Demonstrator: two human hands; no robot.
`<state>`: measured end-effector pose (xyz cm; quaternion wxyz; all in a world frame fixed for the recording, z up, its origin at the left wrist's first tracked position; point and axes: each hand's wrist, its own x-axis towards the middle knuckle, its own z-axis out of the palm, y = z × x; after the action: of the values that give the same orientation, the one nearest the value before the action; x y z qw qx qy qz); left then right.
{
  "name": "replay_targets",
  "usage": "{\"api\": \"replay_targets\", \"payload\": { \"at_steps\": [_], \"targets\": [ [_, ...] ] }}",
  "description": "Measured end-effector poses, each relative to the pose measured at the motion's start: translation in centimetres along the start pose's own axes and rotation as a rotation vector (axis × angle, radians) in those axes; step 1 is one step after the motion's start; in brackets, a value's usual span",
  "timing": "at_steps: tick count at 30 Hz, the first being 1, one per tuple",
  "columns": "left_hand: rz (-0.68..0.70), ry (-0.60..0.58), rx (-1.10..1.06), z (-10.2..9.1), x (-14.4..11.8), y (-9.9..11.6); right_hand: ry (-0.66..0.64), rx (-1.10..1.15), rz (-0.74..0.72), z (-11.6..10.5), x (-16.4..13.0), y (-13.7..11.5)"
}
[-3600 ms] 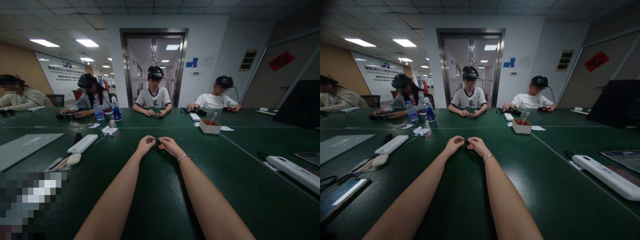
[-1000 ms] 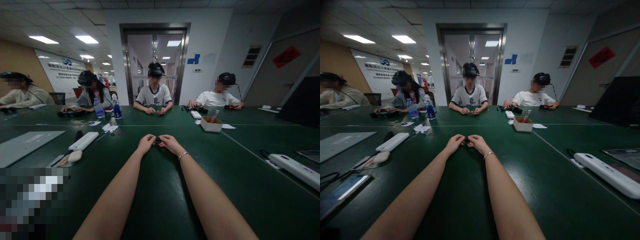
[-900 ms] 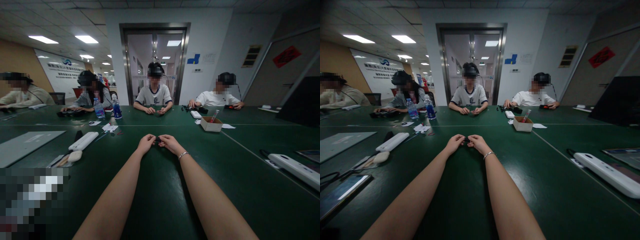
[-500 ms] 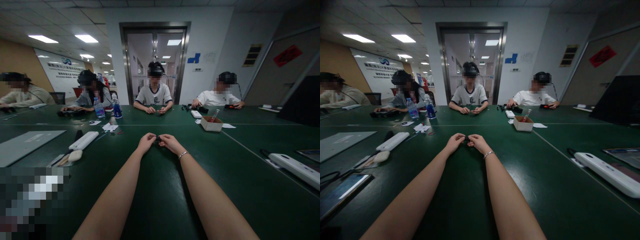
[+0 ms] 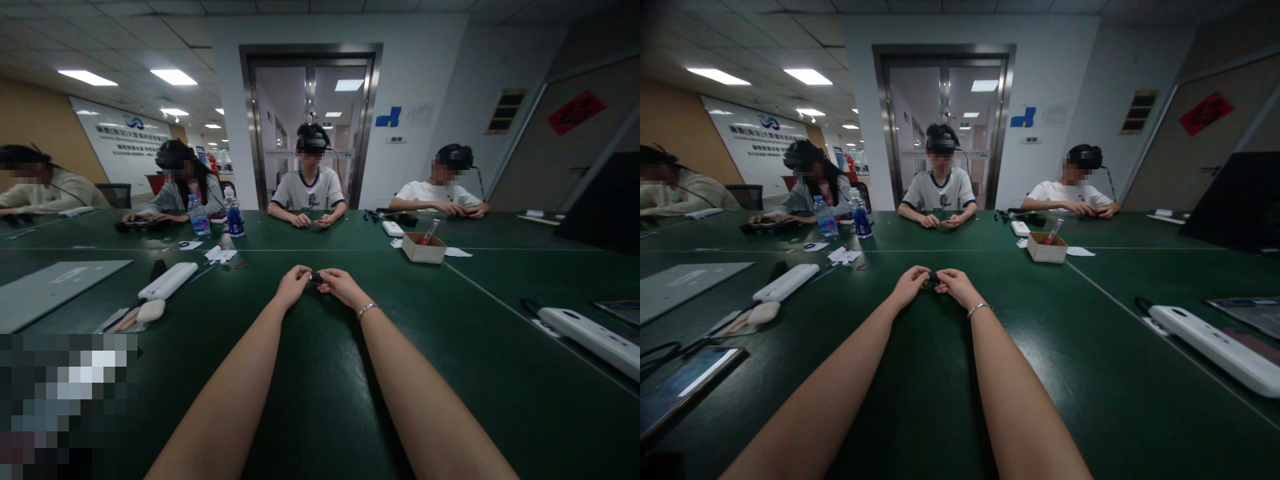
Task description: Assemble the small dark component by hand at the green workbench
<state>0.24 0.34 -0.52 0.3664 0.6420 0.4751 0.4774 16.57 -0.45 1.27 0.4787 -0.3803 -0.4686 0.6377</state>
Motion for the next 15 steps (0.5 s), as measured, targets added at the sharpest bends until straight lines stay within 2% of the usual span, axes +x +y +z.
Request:
{"api": "replay_targets", "payload": {
  "at_steps": [3,9,15],
  "targets": [
    [0.003,0.02,-0.002,0.0,0.07,0.0,0.0,0.006,-0.005,0.04,-0.01,0.01],
    [-0.008,-0.034,-0.023,0.19,0.27,-0.26,-0.011,0.017,-0.012,-0.02,0.11,0.14],
    [-0.017,-0.034,-0.019,0.02,0.27,-0.47,-0.015,0.014,-0.019,-0.13,0.05,0.14]
  ]
}}
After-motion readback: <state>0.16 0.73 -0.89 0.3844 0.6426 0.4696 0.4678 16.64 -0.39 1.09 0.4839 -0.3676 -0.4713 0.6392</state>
